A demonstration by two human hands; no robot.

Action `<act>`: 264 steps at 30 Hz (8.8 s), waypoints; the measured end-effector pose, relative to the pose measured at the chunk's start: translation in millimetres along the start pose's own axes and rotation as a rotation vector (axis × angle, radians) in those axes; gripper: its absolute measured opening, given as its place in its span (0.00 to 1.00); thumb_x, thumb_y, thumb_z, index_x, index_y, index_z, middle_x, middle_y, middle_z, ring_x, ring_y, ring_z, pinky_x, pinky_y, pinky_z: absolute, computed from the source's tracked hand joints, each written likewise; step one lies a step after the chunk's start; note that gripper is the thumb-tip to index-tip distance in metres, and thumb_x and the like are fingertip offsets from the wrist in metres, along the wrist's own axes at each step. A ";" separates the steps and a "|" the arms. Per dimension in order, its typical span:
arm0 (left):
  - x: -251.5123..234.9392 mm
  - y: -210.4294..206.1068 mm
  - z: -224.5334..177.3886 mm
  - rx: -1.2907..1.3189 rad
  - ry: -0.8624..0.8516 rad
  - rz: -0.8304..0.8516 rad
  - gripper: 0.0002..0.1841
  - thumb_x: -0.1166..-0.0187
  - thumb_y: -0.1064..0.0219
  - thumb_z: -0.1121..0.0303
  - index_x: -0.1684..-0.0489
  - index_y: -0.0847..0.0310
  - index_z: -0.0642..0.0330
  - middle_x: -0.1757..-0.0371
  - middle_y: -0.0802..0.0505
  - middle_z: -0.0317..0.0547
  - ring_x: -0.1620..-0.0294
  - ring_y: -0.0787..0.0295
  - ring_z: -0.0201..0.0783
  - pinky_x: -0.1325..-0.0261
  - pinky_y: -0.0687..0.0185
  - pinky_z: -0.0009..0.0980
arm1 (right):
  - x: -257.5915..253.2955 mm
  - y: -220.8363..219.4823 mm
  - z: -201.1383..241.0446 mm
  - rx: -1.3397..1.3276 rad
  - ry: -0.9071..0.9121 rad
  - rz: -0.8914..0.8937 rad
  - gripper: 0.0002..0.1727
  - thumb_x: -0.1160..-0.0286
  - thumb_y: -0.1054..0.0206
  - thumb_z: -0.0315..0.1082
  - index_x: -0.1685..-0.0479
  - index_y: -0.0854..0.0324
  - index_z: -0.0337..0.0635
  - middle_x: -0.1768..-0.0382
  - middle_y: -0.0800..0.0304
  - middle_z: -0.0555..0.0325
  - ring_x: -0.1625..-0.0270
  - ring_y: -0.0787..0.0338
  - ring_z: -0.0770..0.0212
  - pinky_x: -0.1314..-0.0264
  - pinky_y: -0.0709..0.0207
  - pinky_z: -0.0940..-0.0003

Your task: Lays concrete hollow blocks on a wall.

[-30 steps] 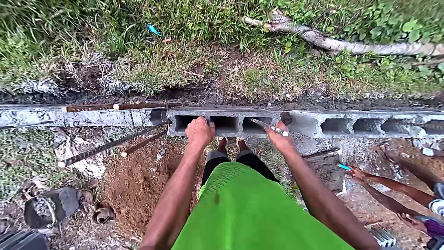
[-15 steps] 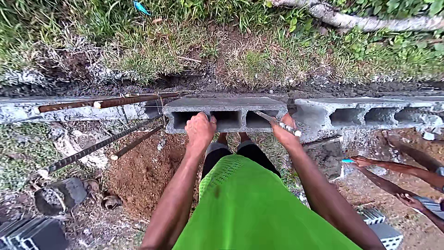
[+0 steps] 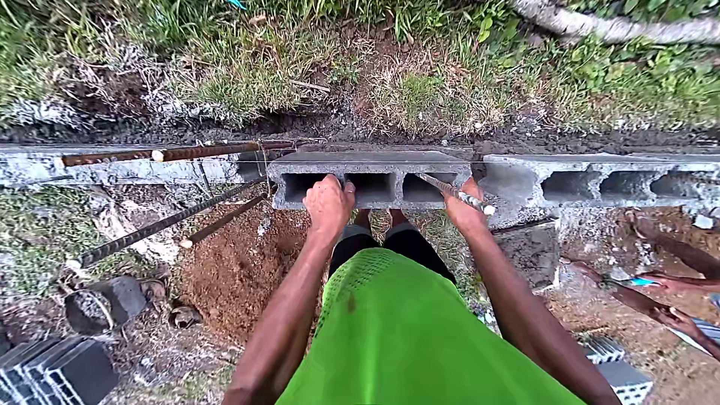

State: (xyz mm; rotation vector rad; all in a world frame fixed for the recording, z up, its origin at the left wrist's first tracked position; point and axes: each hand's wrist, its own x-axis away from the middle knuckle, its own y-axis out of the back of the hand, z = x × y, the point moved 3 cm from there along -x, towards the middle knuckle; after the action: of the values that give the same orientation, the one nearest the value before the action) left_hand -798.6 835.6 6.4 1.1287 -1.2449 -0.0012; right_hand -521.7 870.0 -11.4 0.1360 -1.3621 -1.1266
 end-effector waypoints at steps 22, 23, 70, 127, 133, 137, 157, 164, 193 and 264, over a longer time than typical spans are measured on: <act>-7.7 7.8 -0.8 -0.007 -0.018 0.010 0.25 0.16 0.34 0.51 0.59 0.16 0.73 0.58 0.09 0.72 0.47 0.11 0.72 0.45 0.23 0.70 | 1.3 9.5 14.5 0.003 -0.050 0.060 0.33 0.14 0.37 0.44 0.18 0.33 0.29 0.40 0.13 0.31 0.31 0.14 0.38 0.24 0.27 0.41; -4.9 3.0 1.8 -0.013 -0.015 0.007 0.25 0.16 0.34 0.51 0.61 0.16 0.72 0.59 0.09 0.72 0.49 0.11 0.72 0.47 0.22 0.70 | 4.2 6.3 9.4 0.019 -0.070 0.066 0.33 0.14 0.37 0.45 0.19 0.33 0.30 0.41 0.12 0.32 0.33 0.13 0.37 0.27 0.25 0.39; 208.5 -248.2 182.5 0.450 0.182 0.064 0.20 0.12 0.40 0.59 0.32 0.15 0.61 0.36 0.10 0.63 0.33 0.13 0.59 0.28 0.24 0.62 | 2.2 3.4 -84.5 -0.204 0.499 0.150 0.34 0.07 0.53 0.59 0.16 0.27 0.44 0.24 0.19 0.37 0.21 0.20 0.38 0.18 0.33 0.34; 56.7 4.4 22.1 0.157 -0.277 -0.461 0.24 0.14 0.39 0.55 0.36 0.16 0.70 0.37 0.11 0.68 0.25 0.20 0.66 0.22 0.28 0.61 | -0.7 30.0 -10.9 -0.128 0.336 -0.019 0.36 0.14 0.41 0.62 0.28 0.21 0.37 0.34 0.14 0.33 0.27 0.17 0.34 0.23 0.31 0.30; 25.2 6.8 15.1 0.056 -0.210 -0.212 0.31 0.12 0.43 0.45 0.40 0.15 0.71 0.40 0.09 0.68 0.27 0.19 0.66 0.21 0.31 0.62 | 3.3 25.5 -8.2 -0.100 0.221 -0.027 0.37 0.15 0.40 0.63 0.26 0.23 0.36 0.35 0.14 0.29 0.30 0.17 0.29 0.27 0.31 0.25; 12.0 9.8 15.6 -0.006 -0.173 -0.067 0.33 0.14 0.43 0.42 0.48 0.14 0.71 0.46 0.09 0.70 0.35 0.14 0.67 0.29 0.27 0.67 | 7.1 16.3 -5.7 -0.098 0.174 0.023 0.38 0.16 0.38 0.62 0.26 0.22 0.35 0.36 0.15 0.28 0.30 0.17 0.28 0.28 0.31 0.24; 6.0 7.9 -3.1 -0.030 -0.048 -0.044 0.26 0.19 0.34 0.50 0.57 0.16 0.74 0.48 0.11 0.76 0.39 0.14 0.73 0.42 0.24 0.74 | -2.9 23.7 -1.2 0.026 0.144 0.071 0.31 0.14 0.38 0.53 0.39 0.20 0.27 0.43 0.13 0.29 0.34 0.14 0.32 0.31 0.26 0.31; 8.9 8.6 -3.5 -0.015 -0.038 -0.037 0.26 0.18 0.34 0.50 0.60 0.16 0.73 0.50 0.11 0.75 0.40 0.14 0.73 0.43 0.24 0.74 | -2.3 27.1 -0.1 0.025 0.152 0.050 0.30 0.15 0.38 0.53 0.40 0.20 0.28 0.45 0.12 0.29 0.35 0.14 0.32 0.32 0.26 0.31; 1.9 8.1 -5.3 -0.055 -0.025 -0.007 0.26 0.17 0.35 0.50 0.59 0.17 0.73 0.49 0.11 0.75 0.39 0.14 0.72 0.42 0.24 0.72 | -12.8 12.2 -1.8 0.013 0.102 0.065 0.33 0.15 0.37 0.54 0.30 0.24 0.29 0.40 0.13 0.30 0.31 0.15 0.32 0.28 0.28 0.31; -6.2 -44.9 102.9 1.695 0.110 0.036 0.37 0.17 0.33 0.49 0.14 0.41 0.60 0.22 0.21 0.60 0.30 0.15 0.54 0.32 0.13 0.48 | 13.4 16.2 9.5 0.016 0.116 0.033 0.37 0.09 0.45 0.54 0.18 0.34 0.28 0.29 0.20 0.25 0.23 0.21 0.29 0.21 0.31 0.31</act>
State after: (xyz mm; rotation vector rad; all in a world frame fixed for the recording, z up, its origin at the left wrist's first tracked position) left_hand -852.1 748.0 -39.4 2.4388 -1.0098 1.3292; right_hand -523.1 873.8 11.4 0.1872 -1.2660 -1.0640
